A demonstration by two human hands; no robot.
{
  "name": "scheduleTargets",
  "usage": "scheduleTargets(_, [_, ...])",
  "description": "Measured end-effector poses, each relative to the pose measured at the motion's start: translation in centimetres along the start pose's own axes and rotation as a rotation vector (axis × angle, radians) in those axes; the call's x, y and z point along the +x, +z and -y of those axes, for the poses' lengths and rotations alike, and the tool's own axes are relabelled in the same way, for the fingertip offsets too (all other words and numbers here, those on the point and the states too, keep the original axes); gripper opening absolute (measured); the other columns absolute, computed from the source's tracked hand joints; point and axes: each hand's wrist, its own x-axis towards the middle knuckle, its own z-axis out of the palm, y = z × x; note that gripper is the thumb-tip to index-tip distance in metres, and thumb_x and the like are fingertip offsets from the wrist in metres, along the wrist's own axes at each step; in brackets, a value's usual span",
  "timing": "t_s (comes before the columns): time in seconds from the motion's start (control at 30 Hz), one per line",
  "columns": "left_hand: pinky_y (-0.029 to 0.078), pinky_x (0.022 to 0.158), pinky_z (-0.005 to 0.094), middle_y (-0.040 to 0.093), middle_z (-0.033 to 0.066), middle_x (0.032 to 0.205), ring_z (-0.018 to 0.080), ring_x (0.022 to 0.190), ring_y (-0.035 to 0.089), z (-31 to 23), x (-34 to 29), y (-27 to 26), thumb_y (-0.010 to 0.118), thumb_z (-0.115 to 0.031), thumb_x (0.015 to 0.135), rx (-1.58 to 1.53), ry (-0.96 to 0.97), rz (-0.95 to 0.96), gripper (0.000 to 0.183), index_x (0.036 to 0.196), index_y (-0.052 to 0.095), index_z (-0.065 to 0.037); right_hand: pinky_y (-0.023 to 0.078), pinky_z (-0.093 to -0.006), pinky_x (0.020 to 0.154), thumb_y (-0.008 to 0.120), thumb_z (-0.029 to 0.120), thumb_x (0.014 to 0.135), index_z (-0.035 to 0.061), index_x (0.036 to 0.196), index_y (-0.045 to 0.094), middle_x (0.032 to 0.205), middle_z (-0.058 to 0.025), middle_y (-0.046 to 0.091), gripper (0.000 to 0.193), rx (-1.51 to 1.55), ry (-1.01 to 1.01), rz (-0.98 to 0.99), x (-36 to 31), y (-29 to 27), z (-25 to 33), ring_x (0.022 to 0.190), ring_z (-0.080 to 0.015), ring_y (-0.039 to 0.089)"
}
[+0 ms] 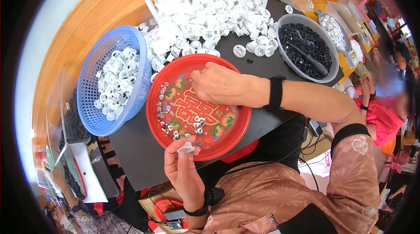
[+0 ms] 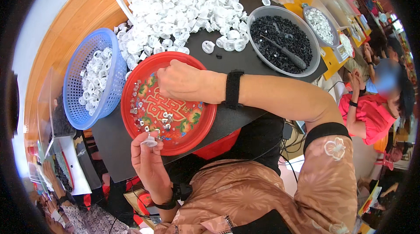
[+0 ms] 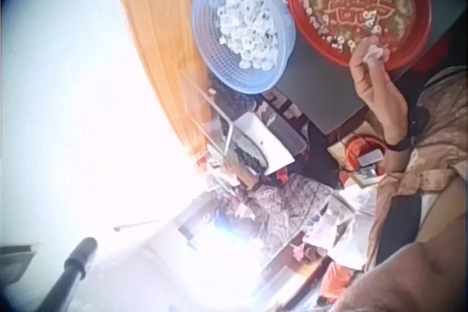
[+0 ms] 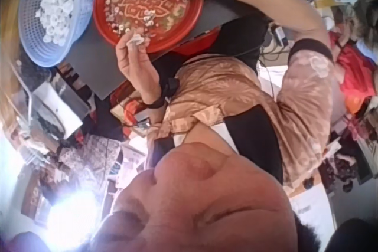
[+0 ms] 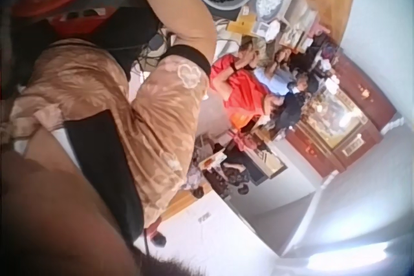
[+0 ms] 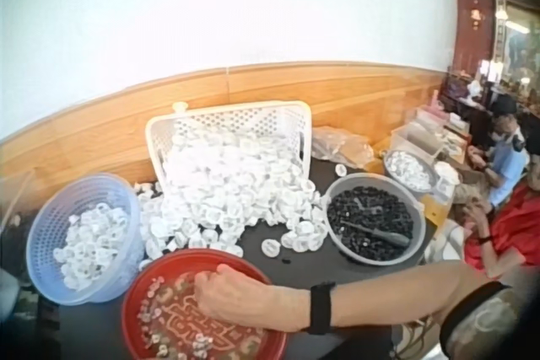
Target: Manually assembling small plastic housing components by inserting springs and internal parts.
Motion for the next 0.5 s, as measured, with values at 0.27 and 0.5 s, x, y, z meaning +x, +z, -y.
scheduleTargets(0.27, [0.045, 0.081, 0.0231, 0.062, 0.0057, 0.101, 0.0087, 0.088, 0.056, -0.6, 0.8, 1.5, 0.058, -0.001, 0.091, 0.721, 0.370, -0.038, 0.014, 0.104, 0.061, 0.002, 0.045, -0.0281, 0.054, 0.062, 0.010, 0.082, -0.0038, 0.085, 0.067, 0.073, -0.0092, 0.066, 0.015, 1.018, 0.414, -0.125, -0.7, -1.6, -0.1, 0.063, -0.0176, 0.062])
scheduleTargets(0.5, [0.049, 0.073, 0.0270, 0.063, 0.0085, 0.092, 0.0164, 0.083, 0.060, -0.5, 2.6, 3.6, 0.066, 0.002, 0.084, 0.797, 0.488, -0.021, 0.014, 0.098, 0.064, 0.000, 0.044, -0.0241, 0.060, 0.062, 0.015, 0.089, -0.0019, 0.090, 0.069, 0.070, -0.0018, 0.062, 0.018, 1.550, 0.580, -0.004, -2.2, -6.2, 2.5, 0.063, -0.0049, 0.052])
